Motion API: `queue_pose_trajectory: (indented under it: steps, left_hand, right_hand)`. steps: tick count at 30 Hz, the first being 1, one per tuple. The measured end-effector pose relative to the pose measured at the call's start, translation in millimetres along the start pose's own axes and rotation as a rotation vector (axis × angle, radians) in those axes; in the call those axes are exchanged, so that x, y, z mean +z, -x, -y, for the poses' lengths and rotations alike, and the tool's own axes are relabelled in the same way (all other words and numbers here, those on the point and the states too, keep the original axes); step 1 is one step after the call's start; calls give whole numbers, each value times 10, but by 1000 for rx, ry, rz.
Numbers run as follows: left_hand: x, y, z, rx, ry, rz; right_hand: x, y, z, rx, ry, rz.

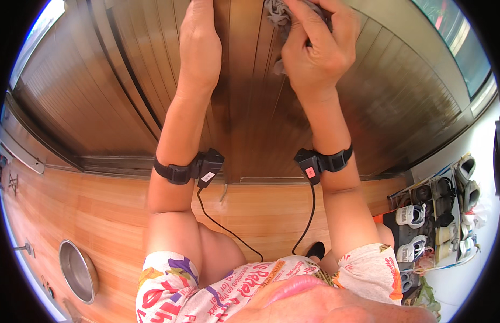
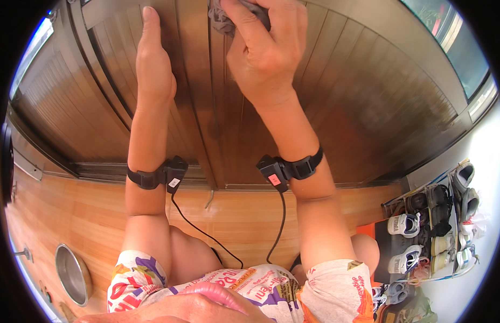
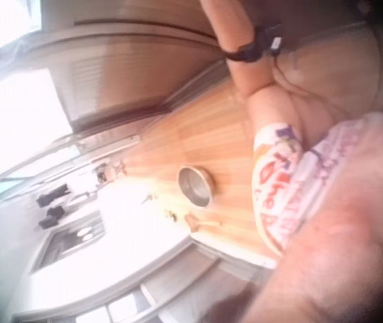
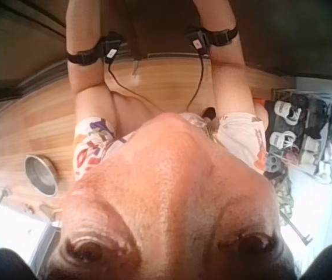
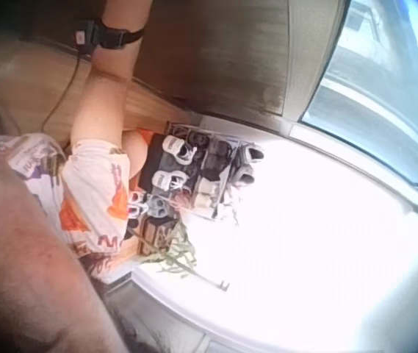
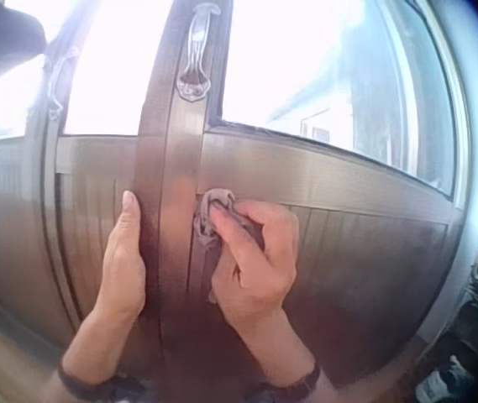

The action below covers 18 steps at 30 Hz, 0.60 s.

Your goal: The person wipes a metal door with a cloth, moving the cloth in circular and vertical motions across the surface. The person holds the door with one hand while cleaning with the other.

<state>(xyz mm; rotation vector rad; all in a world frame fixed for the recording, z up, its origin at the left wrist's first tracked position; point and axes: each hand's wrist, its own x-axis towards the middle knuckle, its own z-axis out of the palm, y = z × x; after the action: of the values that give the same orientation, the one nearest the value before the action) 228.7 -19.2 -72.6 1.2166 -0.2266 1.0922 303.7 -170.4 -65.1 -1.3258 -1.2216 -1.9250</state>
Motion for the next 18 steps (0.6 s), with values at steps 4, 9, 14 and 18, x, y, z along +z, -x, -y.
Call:
queue_pose_trajectory:
  steps: [4, 9, 14, 18]
  left_hand:
    - [-61, -88, -15, -19, -42, 141]
    - [-36, -66, -8, 102, -80, 129]
    - [-5, -23, -100, 113, 46, 151]
    - [4, -2, -130, -64, 63, 158]
  right_hand:
    - [-30, 5, 220, 46, 58, -74]
    - [-49, -333, 230, 12, 20, -169]
    - [264, -736, 5, -16, 13, 47]
    - [-171, -485, -416, -71, 406, -14]
